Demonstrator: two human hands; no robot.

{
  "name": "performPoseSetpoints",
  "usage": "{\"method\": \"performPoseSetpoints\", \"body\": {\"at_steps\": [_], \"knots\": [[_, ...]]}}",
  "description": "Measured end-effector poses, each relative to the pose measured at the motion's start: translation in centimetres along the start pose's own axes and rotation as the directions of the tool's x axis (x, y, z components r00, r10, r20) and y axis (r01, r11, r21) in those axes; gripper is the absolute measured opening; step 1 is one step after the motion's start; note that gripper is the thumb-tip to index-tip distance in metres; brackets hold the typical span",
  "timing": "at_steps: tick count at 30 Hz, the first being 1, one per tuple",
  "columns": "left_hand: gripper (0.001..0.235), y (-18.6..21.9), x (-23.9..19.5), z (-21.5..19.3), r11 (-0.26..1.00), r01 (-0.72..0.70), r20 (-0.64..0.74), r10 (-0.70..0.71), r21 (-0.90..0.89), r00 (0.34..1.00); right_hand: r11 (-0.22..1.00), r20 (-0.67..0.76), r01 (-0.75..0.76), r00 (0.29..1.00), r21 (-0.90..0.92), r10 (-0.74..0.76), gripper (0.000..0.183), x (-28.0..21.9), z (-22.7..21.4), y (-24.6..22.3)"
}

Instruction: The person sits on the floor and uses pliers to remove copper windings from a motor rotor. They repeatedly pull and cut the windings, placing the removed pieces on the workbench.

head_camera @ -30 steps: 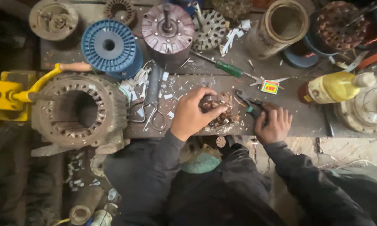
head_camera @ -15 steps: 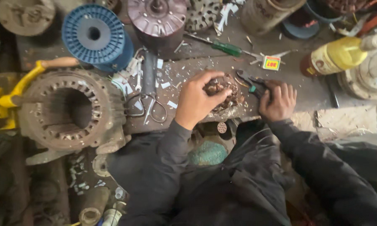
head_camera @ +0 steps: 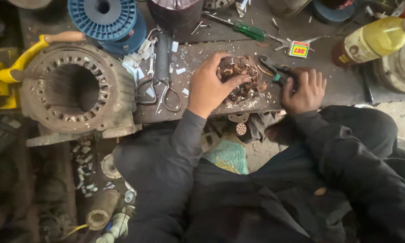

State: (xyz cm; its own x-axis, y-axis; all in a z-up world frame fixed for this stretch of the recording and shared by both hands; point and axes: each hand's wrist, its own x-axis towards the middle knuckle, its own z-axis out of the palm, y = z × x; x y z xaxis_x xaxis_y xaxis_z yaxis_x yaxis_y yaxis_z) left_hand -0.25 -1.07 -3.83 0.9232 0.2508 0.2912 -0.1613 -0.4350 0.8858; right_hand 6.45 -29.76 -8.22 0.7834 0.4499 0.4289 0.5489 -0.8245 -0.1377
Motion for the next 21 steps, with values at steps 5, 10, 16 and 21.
{"method": "performPoseSetpoints", "body": {"at_steps": [5, 10, 16, 21], "knots": [[0.057, -0.4, 0.4, 0.2, 0.998, 0.058, -0.011, -0.057, 0.035, 0.998, 0.998, 0.018, -0.027, 1.000, 0.050, 0.026, 0.022, 0.1, -0.1, 0.0], [0.053, -0.2, 0.4, 0.9, 0.990, 0.130, 0.001, -0.130, 0.046, 0.991, 1.000, 0.065, -0.007, 0.998, -0.014, 0.008, 0.041, 0.6, -0.3, 0.1], [0.046, -0.1, 0.1, 1.7, 0.969, 0.217, -0.045, -0.223, -0.117, 0.974, 0.997, 0.148, 0.015, 0.989, 0.071, -0.026, 0.034, 1.4, -0.8, 0.0], [0.040, -0.7, 0.7, 0.1, 0.737, 0.408, -0.012, -0.491, -0.538, 0.871, 0.998, 0.136, 0.045, 0.989, 0.053, -0.051, 0.035, 2.0, -0.8, -0.2]]}}
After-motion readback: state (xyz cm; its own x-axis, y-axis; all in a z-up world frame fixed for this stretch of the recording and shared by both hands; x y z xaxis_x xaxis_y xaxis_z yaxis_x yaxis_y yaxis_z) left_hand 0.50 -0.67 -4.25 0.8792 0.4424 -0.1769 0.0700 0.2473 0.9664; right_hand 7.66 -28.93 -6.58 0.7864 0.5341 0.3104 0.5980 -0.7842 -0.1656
